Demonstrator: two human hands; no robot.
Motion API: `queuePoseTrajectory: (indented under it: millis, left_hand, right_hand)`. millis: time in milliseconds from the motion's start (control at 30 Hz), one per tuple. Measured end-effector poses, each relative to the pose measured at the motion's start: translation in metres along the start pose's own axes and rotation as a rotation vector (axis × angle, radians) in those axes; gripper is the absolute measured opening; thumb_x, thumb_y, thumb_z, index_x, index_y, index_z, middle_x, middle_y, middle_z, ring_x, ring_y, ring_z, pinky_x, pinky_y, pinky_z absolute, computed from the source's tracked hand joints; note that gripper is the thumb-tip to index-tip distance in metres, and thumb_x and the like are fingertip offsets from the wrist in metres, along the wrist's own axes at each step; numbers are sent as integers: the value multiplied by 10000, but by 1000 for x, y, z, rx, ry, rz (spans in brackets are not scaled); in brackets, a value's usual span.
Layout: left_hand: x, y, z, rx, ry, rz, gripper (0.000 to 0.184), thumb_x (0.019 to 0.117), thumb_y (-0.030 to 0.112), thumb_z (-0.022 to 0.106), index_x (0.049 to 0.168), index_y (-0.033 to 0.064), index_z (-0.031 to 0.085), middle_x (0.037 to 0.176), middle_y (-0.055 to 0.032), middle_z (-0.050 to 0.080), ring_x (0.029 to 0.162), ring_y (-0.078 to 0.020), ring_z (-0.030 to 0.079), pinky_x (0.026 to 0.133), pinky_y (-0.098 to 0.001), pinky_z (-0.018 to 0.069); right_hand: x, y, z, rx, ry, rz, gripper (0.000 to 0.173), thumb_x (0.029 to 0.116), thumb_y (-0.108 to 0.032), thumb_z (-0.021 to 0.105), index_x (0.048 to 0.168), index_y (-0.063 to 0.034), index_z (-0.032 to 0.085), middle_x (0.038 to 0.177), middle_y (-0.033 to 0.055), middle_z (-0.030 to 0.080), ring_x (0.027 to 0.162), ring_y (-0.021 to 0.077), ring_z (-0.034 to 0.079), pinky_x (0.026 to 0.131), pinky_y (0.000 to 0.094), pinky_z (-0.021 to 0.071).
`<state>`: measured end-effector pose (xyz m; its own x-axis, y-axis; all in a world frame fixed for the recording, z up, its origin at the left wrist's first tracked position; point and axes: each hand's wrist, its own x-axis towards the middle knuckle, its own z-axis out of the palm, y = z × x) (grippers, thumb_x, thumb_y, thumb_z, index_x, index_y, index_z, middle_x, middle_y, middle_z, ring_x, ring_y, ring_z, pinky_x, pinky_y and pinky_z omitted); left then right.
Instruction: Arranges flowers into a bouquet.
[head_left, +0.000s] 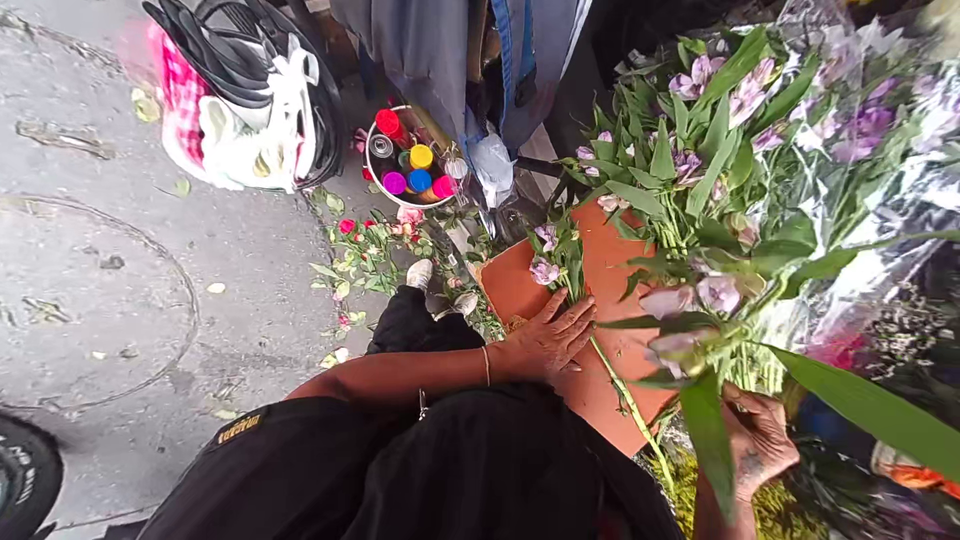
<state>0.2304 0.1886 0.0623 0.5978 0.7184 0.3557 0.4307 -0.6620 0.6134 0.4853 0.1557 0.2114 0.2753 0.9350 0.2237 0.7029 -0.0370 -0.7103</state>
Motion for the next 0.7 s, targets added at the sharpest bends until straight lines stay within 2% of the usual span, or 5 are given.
queuePoseTrajectory:
  millis: [167,367,500,567,700]
  left_hand:
    - [0,-1,4,39,-16,4,669,1011,491,518,1437,-24,539,1543,-211,481,1495,-361,372,1200,-648,215]
    - [-1,0,6,36,-3,0,664,1013,485,495,1427,-32,549,1543,-204,485,1499,-353,367,1204,-645,202]
    - [0,-1,5,-8,-17,-19,654,998,449,546,1434,-38,538,1544,-205,482,1504,-351,358,1218,-632,181]
    - [-1,0,5,-9,-27,-18,677,990,459,549,1445,-41,526,1551,-212,470,1508,-352,349,1218,-633,172]
    - [-1,1,7,17,-15,-21,694,977,483,560,1438,-36,537,1550,-207,474,1508,-344,351,1220,-627,167]
  right_hand:
    - [13,-2,53,7,91,76,242,701,81,799,832,-91,689,872,-82,626,765,-7,608,712,161,551]
    - [-7,38,95,-253,30,24,195,729,-32,853,886,23,750,839,65,614,757,48,582,706,151,488]
    - [-29,56,86,-282,-88,-138,178,828,-115,802,946,14,769,849,92,655,840,97,607,802,187,479]
    - [-35,62,74,-296,-184,-228,198,884,-129,764,1021,13,775,951,133,692,930,131,656,882,206,515]
    - [-40,68,56,-261,-261,-206,209,945,-86,676,1071,55,763,1075,182,742,1057,167,701,983,243,528]
